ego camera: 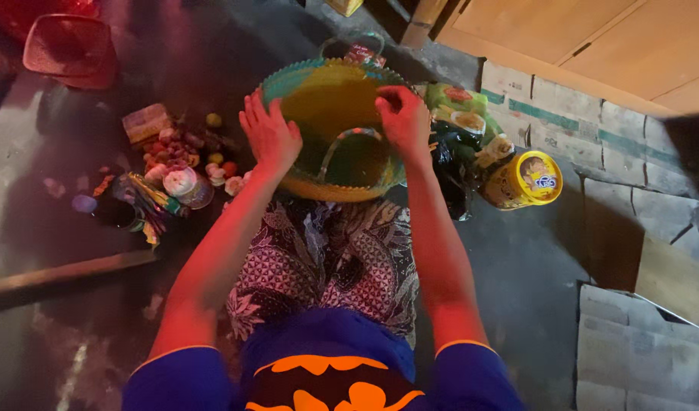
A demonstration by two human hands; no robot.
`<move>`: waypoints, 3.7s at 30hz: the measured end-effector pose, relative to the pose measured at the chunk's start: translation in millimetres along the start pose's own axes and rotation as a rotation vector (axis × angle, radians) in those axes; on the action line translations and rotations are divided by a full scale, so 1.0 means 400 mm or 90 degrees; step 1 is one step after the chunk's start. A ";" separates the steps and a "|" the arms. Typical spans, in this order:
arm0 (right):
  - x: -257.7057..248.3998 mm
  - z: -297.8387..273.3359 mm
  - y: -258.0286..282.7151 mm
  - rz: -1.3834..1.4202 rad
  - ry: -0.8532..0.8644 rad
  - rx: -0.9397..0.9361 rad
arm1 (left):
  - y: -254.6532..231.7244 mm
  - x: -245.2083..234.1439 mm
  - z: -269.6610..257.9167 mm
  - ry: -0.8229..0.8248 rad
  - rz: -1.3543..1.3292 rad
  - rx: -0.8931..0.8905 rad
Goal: The person sits on the floor and sorts small, round, reddish-brown fruits from a pile into a red plastic container. They handle the fruits by hand, picking them up and placing them into the container.
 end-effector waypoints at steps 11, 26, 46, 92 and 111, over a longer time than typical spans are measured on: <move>-0.027 -0.047 -0.211 -0.378 -0.114 -0.071 | 0.029 -0.022 -0.008 0.020 0.043 -0.136; 0.093 -0.017 -0.377 -0.399 -0.007 -0.075 | 0.098 -0.003 0.031 0.027 -0.053 -0.188; 0.318 0.434 -0.182 -0.184 0.001 -0.089 | 0.369 0.084 0.533 -0.158 -0.119 -0.122; 0.710 0.847 -0.204 -0.096 0.087 -0.085 | 0.475 0.180 0.737 -0.083 -0.109 -0.251; 0.526 0.291 0.226 0.077 0.139 -0.282 | 0.214 -0.119 0.281 -0.014 -0.084 -0.198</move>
Point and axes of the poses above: each hand's wrist, its own z-axis towards the middle knuckle, its own x-axis out of the palm, y = z × x, the point moved 4 cm from there along z, towards the middle knuckle, and after that the axes turned 11 degrees about -y, right-handed, at the moved point
